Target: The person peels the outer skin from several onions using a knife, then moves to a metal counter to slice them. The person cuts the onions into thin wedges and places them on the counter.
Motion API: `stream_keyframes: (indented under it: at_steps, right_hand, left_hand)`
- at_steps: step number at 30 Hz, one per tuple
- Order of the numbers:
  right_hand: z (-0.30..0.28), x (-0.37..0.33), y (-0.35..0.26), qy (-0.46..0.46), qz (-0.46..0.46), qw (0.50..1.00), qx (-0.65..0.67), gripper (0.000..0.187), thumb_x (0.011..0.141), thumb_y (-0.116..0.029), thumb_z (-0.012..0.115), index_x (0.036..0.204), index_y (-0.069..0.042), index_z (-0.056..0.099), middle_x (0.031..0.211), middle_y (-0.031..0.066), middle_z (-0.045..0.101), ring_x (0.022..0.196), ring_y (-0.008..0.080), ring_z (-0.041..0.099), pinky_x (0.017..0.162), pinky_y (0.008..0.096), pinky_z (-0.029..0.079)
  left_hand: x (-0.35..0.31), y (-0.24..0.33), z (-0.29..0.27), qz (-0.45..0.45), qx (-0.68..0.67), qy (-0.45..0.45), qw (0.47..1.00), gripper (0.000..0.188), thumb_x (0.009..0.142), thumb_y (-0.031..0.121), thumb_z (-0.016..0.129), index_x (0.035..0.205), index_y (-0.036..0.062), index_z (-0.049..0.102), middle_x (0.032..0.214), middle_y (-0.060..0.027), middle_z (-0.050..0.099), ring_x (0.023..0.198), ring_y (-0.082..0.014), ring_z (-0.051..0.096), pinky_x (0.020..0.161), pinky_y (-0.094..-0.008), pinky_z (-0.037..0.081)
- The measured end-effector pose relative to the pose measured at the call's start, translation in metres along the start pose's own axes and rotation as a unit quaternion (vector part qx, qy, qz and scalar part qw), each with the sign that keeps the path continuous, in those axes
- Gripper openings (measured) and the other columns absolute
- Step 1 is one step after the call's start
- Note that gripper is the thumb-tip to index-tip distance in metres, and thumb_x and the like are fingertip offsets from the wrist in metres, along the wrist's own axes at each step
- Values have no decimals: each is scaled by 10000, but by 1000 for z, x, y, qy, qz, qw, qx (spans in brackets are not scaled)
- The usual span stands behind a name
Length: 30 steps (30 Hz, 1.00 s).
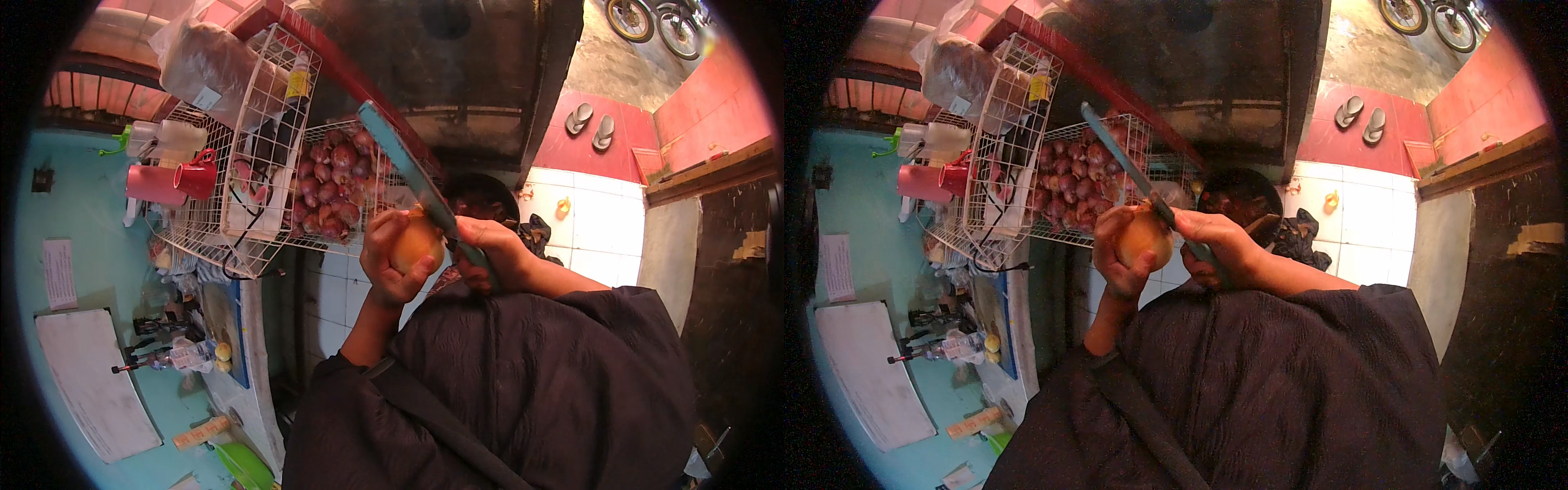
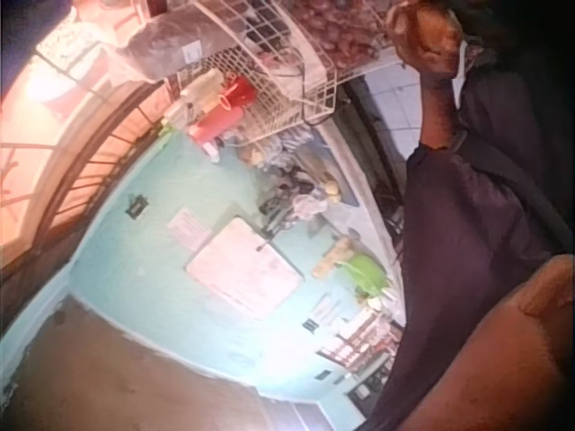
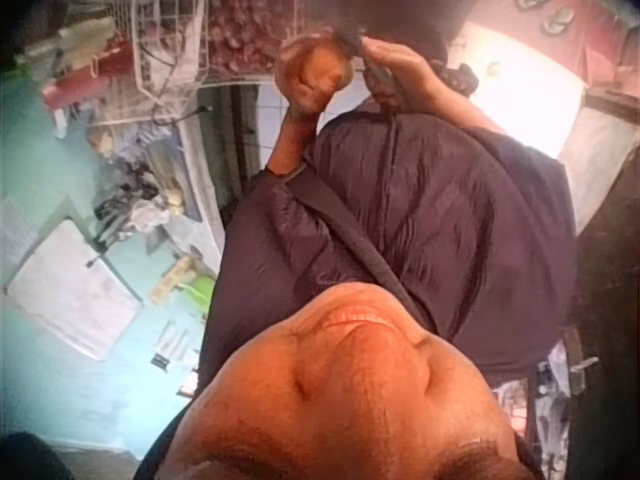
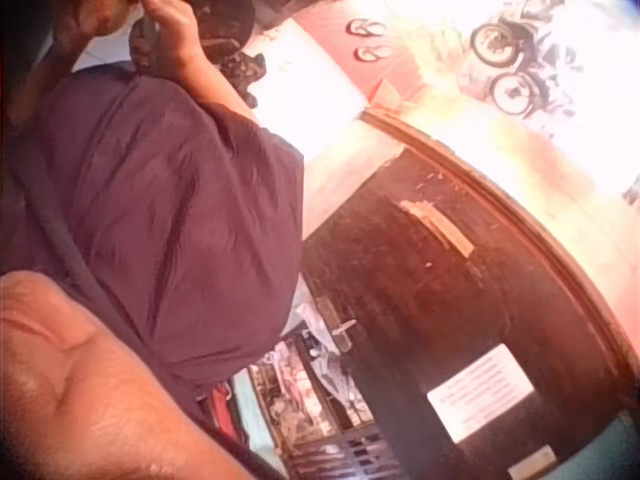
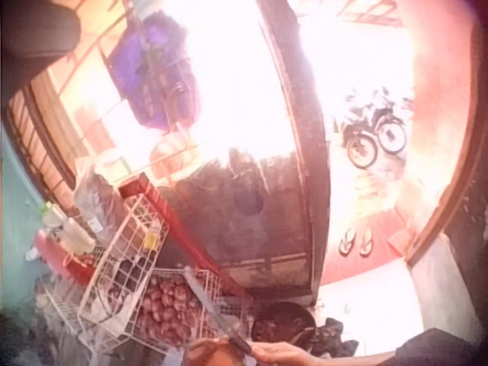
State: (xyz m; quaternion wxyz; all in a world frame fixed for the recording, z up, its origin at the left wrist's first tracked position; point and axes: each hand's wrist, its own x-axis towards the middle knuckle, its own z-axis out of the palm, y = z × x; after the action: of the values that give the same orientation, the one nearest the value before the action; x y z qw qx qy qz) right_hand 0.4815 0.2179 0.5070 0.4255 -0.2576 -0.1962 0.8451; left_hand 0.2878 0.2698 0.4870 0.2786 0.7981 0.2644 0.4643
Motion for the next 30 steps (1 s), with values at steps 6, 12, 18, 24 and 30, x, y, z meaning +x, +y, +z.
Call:
stream_keyframes:
  at_steps: [6,12,18,24,30]
  right_hand:
    - [-23,5,12,-11,-187,940,-283,681,902,-427,518,1390,-10,295,1117,193,513,963,188,512,808,264,386]
    - [-34,-6,3,-44,-136,878,-457,765,908,-408,510,1417,46,164,1321,221,438,1187,226,454,964,293,340]
    - [-37,-8,14,-57,-93,946,-306,770,906,-354,529,1416,61,129,1383,200,361,1275,209,341,1029,297,259]
    - [-36,17,42,35,-241,911,-334,684,918,-372,525,1386,53,262,1205,140,498,1028,136,494,859,263,399]
    - [-25,22,32,44,-134,980,-142,500,921,-386,513,1251,-13,470,768,-40,503,474,35,408,418,171,294]
  left_hand:
    - [-8,15,21,-319,-498,89,802,760,786,279,640,1374,40,223,1315,-163,388,1241,-279,388,1013,-417,346]
    - [-8,4,10,-425,-531,-21,733,720,762,249,687,1332,44,296,1240,-125,464,1127,-238,509,927,-360,450]
    - [-12,7,10,-356,-310,-43,881,735,705,293,766,1251,16,359,1145,-111,513,1024,-201,550,885,-341,464]
    - [-17,-4,20,-158,-46,-8,986,626,682,126,767,1172,10,395,1120,-128,494,1033,-212,523,880,-328,431]
    - [-24,-8,11,-119,50,-14,992,655,660,105,768,1186,25,386,1147,-126,446,1055,-221,495,905,-327,415]
